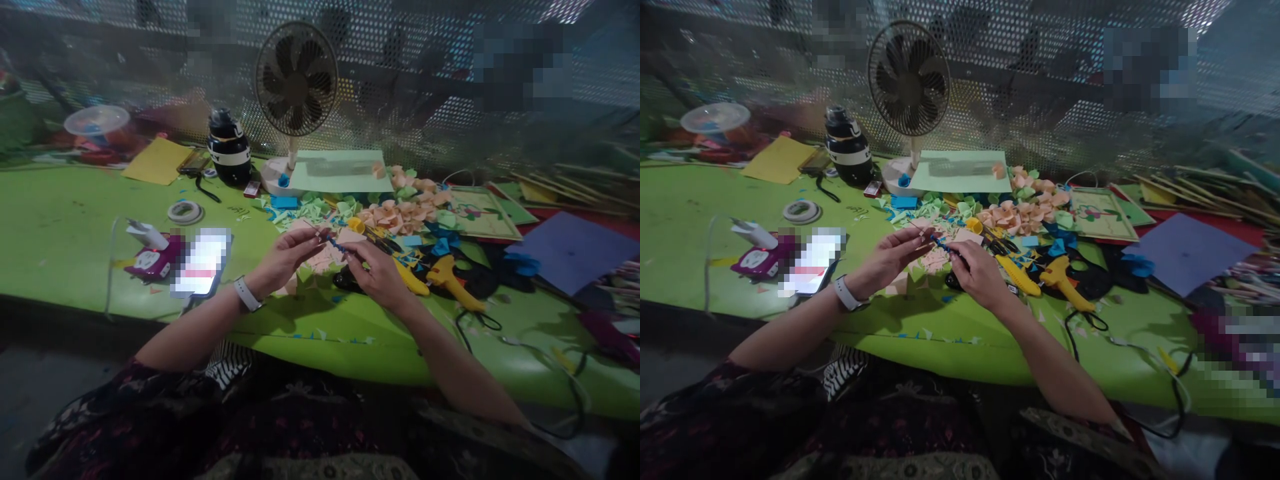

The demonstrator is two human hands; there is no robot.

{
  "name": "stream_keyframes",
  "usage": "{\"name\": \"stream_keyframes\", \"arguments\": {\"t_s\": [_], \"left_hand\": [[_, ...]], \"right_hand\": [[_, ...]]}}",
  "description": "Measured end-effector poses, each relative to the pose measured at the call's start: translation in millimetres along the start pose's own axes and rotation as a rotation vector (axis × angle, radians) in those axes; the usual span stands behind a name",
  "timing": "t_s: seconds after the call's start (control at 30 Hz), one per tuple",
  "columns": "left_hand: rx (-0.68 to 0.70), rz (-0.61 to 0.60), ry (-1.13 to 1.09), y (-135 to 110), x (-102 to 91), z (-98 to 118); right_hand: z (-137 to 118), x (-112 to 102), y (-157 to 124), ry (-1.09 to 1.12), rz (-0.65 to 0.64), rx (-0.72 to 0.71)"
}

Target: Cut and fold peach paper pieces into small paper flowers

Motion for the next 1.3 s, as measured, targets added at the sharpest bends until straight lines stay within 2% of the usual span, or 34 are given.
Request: {"name": "stream_keyframes", "arguments": {"t_s": [0.97, 1.2, 1.3], "left_hand": [[0.127, 0.022, 0.178, -2.9, -1.4, -2.7], [0.160, -0.068, 0.188, -6.3, 4.9, 0.0], [0.144, -0.072, 0.205, -7.3, 7.2, -1.2]], "right_hand": [[-2.2, 3.5, -1.3, -0.012, -0.047, -0.004], [2.0, 0.5, -0.6, -0.013, -0.031, 0.041], [2.7, 0.7, -0.2, 0.004, -0.037, 0.093]]}}
Point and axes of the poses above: each hand's wrist, its own y-axis towards the middle knuckle, its own x-axis out of the palm, z = x × y, the point moved 5 cm from there along y, towards the middle knuckle, and after that the axes turned 7 degrees about y, right-handed, at the moved point
